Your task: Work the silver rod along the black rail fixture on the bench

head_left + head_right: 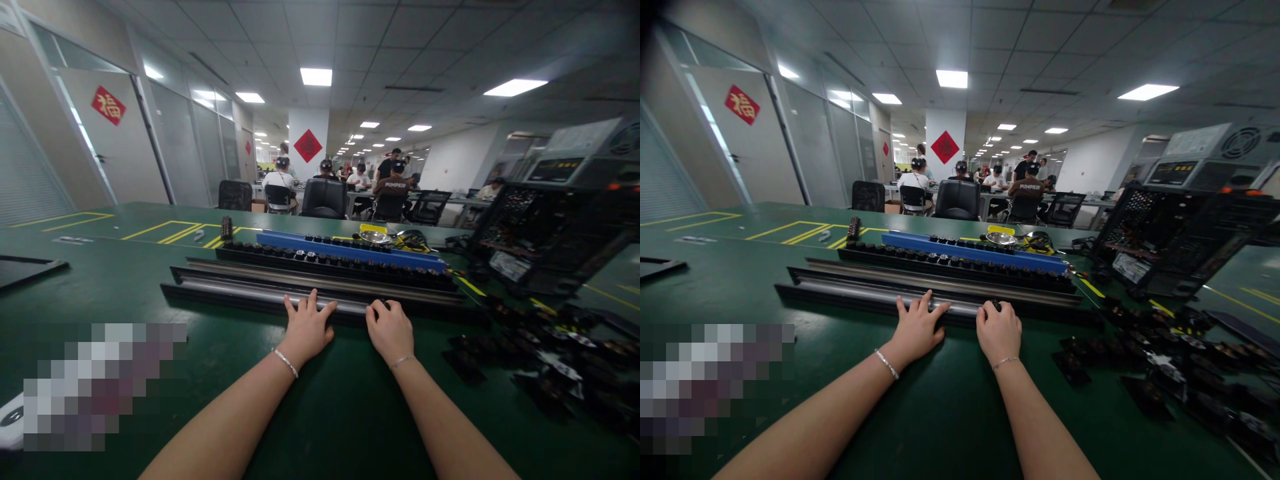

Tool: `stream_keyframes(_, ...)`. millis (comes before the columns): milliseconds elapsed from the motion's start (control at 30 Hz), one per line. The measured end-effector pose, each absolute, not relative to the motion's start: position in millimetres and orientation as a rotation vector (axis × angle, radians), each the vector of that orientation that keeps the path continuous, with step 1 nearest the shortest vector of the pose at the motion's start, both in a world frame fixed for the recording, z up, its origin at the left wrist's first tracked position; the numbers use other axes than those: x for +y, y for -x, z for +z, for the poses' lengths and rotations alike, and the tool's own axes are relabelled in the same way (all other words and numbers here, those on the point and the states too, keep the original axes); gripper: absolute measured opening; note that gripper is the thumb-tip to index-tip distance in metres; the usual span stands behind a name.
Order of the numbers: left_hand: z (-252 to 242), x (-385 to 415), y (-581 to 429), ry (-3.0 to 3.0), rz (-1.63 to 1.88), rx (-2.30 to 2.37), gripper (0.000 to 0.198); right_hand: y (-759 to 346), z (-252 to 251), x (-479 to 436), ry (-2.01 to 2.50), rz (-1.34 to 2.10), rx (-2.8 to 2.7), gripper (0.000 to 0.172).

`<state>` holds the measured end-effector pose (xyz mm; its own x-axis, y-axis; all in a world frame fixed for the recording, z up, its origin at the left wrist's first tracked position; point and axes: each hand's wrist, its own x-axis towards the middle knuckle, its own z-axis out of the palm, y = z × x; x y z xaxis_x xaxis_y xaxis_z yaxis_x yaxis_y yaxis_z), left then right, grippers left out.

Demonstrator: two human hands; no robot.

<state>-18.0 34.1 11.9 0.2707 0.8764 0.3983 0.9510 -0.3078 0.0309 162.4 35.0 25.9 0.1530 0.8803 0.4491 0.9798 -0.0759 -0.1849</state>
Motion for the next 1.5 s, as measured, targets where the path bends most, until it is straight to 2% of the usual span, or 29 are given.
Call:
stream_keyframes(1100,14.9,32.7,18.2,2.365,-0.494,-1.728,0.055,-178.4,27.2,36.8,2.120,-0.080,-1.668,0.039)
stream_keyframes(1500,15.5,33.5,16.0,2.382,-0.486,-1.784,0.055,-213.1,18.3,44.1,2.141,-0.142,-1.410,0.041)
